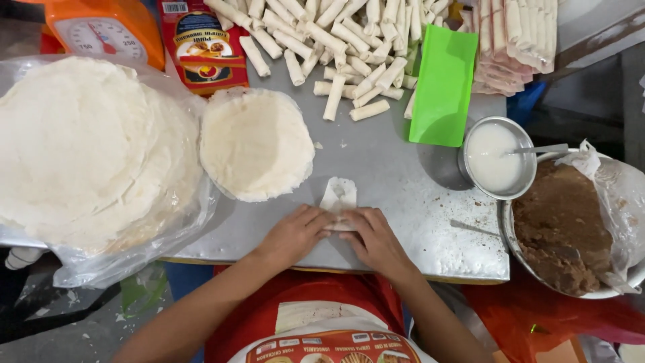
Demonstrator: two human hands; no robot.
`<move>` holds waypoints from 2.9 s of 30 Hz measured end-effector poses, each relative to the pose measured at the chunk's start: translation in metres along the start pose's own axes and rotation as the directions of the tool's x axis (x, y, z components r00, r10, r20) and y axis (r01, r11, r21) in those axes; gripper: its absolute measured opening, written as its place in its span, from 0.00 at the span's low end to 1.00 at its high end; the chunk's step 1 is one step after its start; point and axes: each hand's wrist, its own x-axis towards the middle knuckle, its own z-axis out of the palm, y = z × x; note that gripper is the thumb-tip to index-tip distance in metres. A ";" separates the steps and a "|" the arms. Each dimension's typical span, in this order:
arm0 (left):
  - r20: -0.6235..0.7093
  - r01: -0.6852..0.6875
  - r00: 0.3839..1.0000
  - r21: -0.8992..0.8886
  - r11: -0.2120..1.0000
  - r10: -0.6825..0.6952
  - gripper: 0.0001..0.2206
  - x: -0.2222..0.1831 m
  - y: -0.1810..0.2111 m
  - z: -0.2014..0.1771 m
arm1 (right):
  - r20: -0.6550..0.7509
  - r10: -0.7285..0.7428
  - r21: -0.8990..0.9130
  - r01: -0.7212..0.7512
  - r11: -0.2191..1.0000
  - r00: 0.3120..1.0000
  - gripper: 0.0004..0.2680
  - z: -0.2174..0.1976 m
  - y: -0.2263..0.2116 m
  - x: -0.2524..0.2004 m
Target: Manually assembling lumpia by peeling wrappers, adding meat filling, and rolling them into tight cylinders.
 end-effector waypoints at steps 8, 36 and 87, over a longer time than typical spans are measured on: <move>0.016 0.023 1.000 0.115 0.993 -0.025 0.05 0.019 0.002 -0.004 | -0.110 -0.007 -0.083 -0.002 0.997 0.994 0.03 0.015 0.007 0.015; -0.054 0.099 0.995 0.230 0.968 -0.089 0.06 0.048 -0.041 0.022 | -0.092 0.083 -0.033 -0.087 0.996 0.992 0.08 0.004 0.055 0.047; 0.236 0.652 0.415 -0.750 0.107 -0.879 0.08 0.014 0.034 -0.026 | 0.024 0.791 0.722 -0.558 0.409 0.611 0.05 -0.028 -0.018 -0.021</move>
